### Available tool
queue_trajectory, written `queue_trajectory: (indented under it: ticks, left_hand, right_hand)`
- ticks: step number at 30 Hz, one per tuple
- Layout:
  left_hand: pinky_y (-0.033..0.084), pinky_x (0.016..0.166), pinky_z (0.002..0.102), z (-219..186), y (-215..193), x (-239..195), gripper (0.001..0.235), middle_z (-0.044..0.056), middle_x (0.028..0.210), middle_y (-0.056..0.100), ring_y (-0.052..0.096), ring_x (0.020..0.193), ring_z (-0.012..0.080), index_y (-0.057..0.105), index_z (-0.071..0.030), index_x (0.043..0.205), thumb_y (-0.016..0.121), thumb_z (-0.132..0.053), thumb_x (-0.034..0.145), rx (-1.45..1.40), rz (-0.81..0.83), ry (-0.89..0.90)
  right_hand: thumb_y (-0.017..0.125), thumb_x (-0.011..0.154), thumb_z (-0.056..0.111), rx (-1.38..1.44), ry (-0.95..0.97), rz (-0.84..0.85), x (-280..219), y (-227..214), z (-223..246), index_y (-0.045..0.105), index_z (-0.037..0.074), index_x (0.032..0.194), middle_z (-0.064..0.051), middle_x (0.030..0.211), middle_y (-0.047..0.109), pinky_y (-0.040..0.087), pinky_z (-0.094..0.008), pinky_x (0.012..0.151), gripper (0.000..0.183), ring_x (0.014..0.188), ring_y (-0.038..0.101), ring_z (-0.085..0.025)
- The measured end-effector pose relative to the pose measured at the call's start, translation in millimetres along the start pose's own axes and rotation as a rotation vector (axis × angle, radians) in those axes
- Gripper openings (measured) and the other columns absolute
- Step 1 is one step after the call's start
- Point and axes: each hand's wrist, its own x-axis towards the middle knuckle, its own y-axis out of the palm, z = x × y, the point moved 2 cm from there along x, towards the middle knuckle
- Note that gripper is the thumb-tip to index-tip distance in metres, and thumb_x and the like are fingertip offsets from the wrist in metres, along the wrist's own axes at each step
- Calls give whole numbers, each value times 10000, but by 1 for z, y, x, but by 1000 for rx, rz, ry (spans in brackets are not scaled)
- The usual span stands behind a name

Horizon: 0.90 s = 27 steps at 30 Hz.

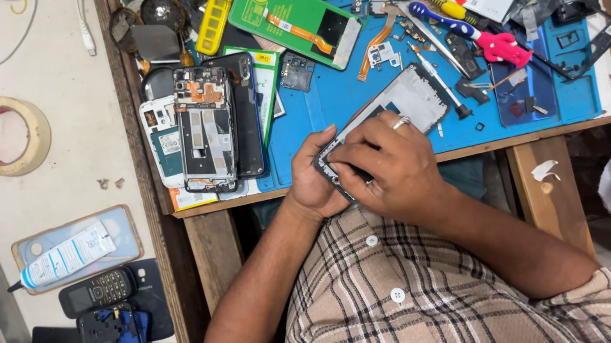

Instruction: The person uses a small metal tool to scrape adhesive residue from the frame of a disassembled smartphone. They then use a toothbrush to clean the same area. The person continues to scrape and clean the frame throughout the clip.

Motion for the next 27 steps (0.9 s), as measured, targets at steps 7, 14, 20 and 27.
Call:
queue_trajectory:
  ticks: [7,14,20,27]
  left_hand:
    - [472,1153,441,0,-9,0,595,213,1370,620,607,1281,305,525,58,1444,423,-401,1079,10,-48,-16]
    - [471,1148,430,2,-3,-1,617,223,1397,598,607,1280,309,474,50,1490,417,-383,1054,62,-36,10]
    - [470,1160,435,6,-4,3,595,215,1384,604,610,1285,301,495,59,1470,388,-377,1079,101,-62,105]
    - [466,1162,443,9,-13,3,599,231,1318,644,635,1245,315,546,96,1383,380,-402,1095,94,-58,115]
  right_hand:
    - [816,806,146,-25,-18,-7,0,8,1,761,127,922,-16,894,641,481,-401,733,130,833,613,-237]
    - [793,783,111,126,-107,81,-2,8,-8,755,117,898,-15,908,647,461,-404,750,121,830,615,-229]
    - [813,762,132,82,14,-17,3,8,-9,746,119,872,-26,878,657,453,-402,790,130,833,623,-238]
    - [813,791,102,50,139,-72,3,1,-19,743,84,884,-62,874,655,466,-375,749,117,833,622,-254]
